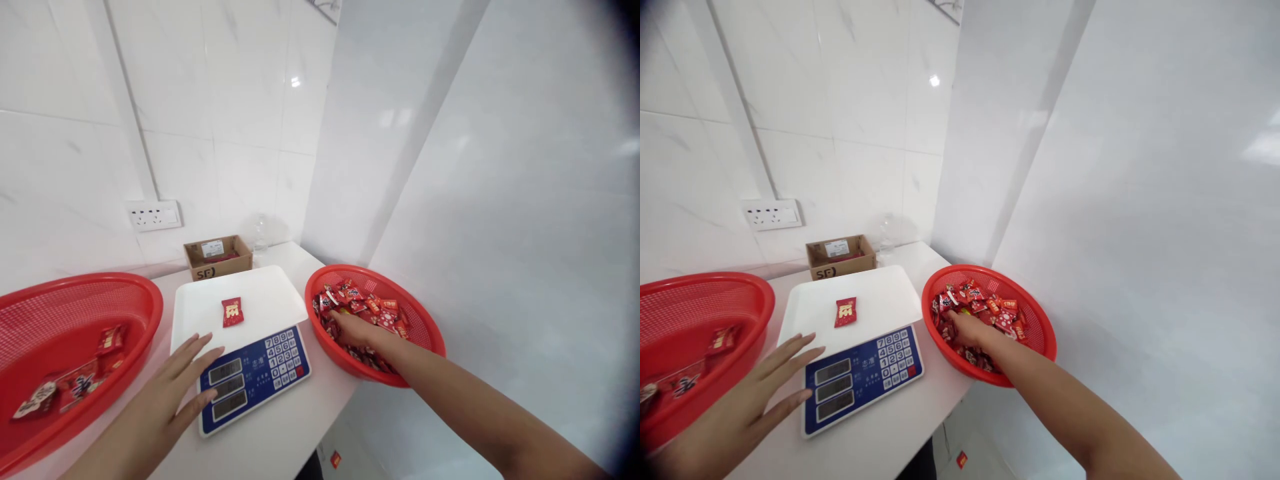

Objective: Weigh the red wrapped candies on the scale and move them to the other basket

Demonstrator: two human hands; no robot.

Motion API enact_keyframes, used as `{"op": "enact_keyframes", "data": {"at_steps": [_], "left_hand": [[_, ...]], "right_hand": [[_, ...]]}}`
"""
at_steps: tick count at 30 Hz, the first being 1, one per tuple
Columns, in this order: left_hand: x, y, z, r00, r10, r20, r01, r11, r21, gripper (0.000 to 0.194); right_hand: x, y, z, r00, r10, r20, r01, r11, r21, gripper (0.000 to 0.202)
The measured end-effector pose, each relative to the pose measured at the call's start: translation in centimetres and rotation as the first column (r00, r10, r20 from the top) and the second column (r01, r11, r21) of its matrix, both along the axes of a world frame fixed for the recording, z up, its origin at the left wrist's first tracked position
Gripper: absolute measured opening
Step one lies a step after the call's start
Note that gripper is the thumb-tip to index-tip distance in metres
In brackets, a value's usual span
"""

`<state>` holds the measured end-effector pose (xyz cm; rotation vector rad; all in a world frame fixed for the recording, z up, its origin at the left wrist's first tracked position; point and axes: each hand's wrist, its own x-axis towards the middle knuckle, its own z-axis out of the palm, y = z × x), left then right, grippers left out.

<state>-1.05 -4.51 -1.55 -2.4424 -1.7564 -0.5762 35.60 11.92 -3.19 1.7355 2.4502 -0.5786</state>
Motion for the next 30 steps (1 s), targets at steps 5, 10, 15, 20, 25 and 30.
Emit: {"op": "enact_keyframes", "data": {"at_steps": [5, 10, 15, 20, 25, 30], "left_hand": [[0.1, -0.3, -0.8, 0.998, -0.052, -0.045, 0.054, 0.997, 0.048, 0.049], [-0.3, -0.3, -1.3, 0.997, -0.042, -0.059, 0.044, 0.998, 0.04, 0.049], [0.5, -0.2, -0.8, 0.998, -0.06, -0.022, 0.061, 0.998, 0.011, 0.046], [0.3, -0.5, -0.9, 0.999, -0.047, -0.012, 0.047, 0.999, 0.015, 0.046], [-0.4, -0.7, -1.4, 0.999, -0.032, -0.015, 0.032, 0.999, 0.016, 0.047], [0.1, -0.7, -0.9, 1.0, -0.02, -0.002, 0.02, 1.0, 0.007, 0.045]], "right_hand": [[2.3, 0.7, 1.9, 0.998, 0.06, 0.027, -0.055, 0.982, -0.183, 0.064], [3.4, 2.1, 2.6, 0.998, 0.045, 0.051, -0.039, 0.993, -0.109, 0.063], [2.2, 2.8, 1.0, 0.979, 0.032, 0.2, -0.023, 0.999, -0.047, 0.085], [1.3, 2.5, 0.0, 0.955, -0.006, 0.297, -0.017, 0.997, 0.072, 0.077], [1.8, 2.6, 0.1, 0.95, -0.003, 0.311, -0.033, 0.993, 0.112, 0.059], [2.0, 2.4, -0.3, 0.951, -0.017, 0.31, -0.018, 0.994, 0.111, 0.065]]}}
